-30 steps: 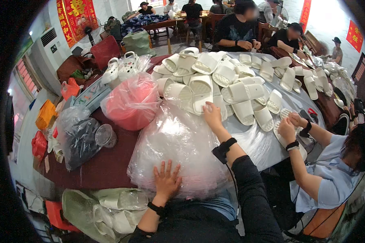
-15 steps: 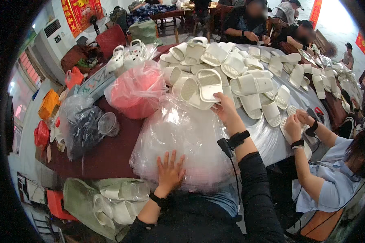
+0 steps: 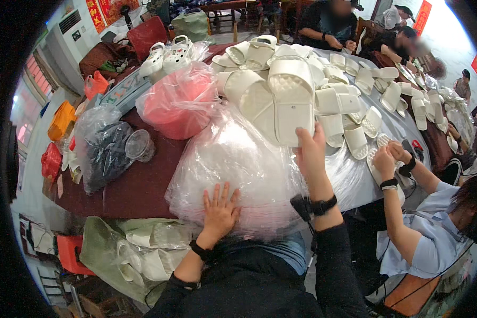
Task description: Sorting and packing white slippers into bags at a manufacturing facility.
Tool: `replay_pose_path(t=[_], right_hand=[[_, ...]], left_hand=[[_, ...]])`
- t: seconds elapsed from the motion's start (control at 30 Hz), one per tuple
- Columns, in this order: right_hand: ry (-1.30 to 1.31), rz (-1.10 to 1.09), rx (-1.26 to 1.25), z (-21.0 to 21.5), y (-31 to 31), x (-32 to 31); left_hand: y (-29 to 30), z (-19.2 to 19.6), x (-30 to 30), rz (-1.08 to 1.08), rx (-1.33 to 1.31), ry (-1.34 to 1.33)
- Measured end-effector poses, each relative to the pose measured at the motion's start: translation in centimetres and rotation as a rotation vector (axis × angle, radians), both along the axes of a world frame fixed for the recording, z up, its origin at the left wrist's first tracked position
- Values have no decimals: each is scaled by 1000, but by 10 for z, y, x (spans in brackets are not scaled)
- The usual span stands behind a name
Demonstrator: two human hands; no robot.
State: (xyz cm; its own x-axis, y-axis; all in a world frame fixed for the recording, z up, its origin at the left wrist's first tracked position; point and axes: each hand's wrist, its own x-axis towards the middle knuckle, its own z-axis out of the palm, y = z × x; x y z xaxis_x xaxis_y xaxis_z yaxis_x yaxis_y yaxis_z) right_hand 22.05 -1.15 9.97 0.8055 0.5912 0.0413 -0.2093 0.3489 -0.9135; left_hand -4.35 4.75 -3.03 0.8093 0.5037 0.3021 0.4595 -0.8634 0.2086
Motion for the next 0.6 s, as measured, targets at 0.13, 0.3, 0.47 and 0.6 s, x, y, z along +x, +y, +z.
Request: replay_pose_path(t=[0.13, 0.3, 0.47, 0.6], right_hand=[[202, 117, 94, 5, -47, -42], [373, 200, 10, -11, -72, -83], [443, 331, -145, -21, -76, -95], [101, 430, -355, -64, -88, -71]], left_hand=[[0, 12, 1, -36, -15, -9], [2, 14, 14, -31, -82, 82], [2, 6, 22, -59, -184, -14], [-4, 11, 14, -71, -312, -152]])
